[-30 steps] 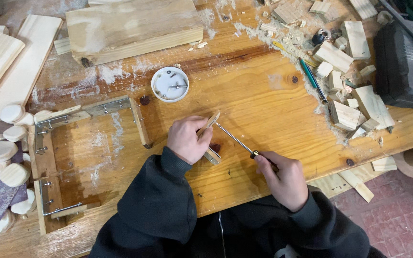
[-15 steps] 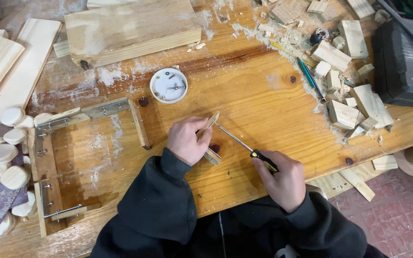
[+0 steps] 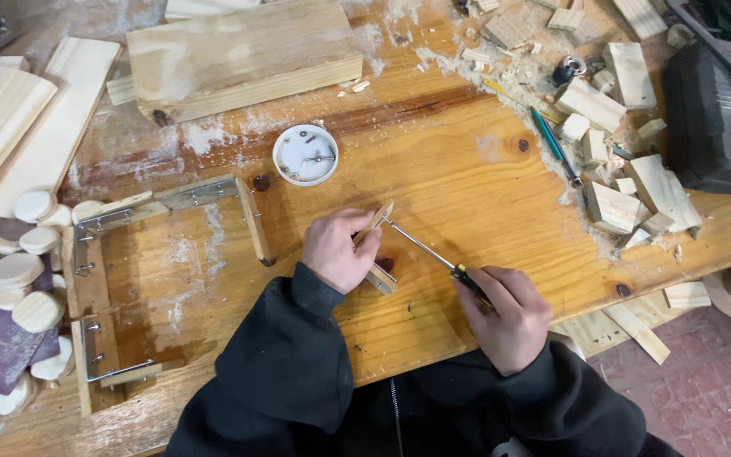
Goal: The person attaches metal brackets to small wooden blocks using a screwdriver. They repeatedly pick up screws from a small container, align the brackets, and tighten the screws to secure the pieces together on a cluttered workbench.
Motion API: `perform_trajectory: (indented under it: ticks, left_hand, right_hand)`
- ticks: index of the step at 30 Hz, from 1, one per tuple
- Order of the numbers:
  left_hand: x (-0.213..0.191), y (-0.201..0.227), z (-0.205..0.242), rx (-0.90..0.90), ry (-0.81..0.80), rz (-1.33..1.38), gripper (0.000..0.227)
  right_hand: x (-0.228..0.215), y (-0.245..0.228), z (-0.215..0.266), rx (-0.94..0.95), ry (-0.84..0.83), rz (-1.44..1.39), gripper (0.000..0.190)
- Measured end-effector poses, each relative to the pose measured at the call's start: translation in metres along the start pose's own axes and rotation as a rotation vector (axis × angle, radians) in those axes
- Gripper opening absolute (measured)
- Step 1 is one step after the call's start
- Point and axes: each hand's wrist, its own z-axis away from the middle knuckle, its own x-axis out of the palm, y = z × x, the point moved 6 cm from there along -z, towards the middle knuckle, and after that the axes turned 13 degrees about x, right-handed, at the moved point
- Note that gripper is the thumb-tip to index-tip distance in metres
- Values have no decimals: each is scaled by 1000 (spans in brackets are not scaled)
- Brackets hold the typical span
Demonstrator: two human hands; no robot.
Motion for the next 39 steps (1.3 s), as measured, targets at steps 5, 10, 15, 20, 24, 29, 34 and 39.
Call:
perform_trajectory:
  ticks: [5,10,15,20,24,29,34,39]
  left_hand:
    - [-8,10,-2,31,7,16,31]
    - [-2,-1,2,22,12,12,33]
    - [-3,4,0,18,-7,1,34]
    - [-1,2,0,40,22,-1,33]
    - [3,-5,1,48,41,-8,32]
    - [-4,10,0,145,22,1,23]
    - [-8,16,1,145,-13,25,27]
    - [-8,20,1,149,-60,-15,20]
  right_hand:
    - [10,8,0,41,-40,-46,18]
    - [16,6,-12,467,-367,-384,18]
    - [28,-1,-3,982,-697,-887,36]
    - [21,15,-2,458,-430,-330,32]
    - [4,-1,-6,115,-104,-72,20]
    - [-4,-15,-5,-72,-28,-130,16]
    - [-4,-5,-7,54,-98,-199,18]
    - [19,21,-4,713,-522,-347,14]
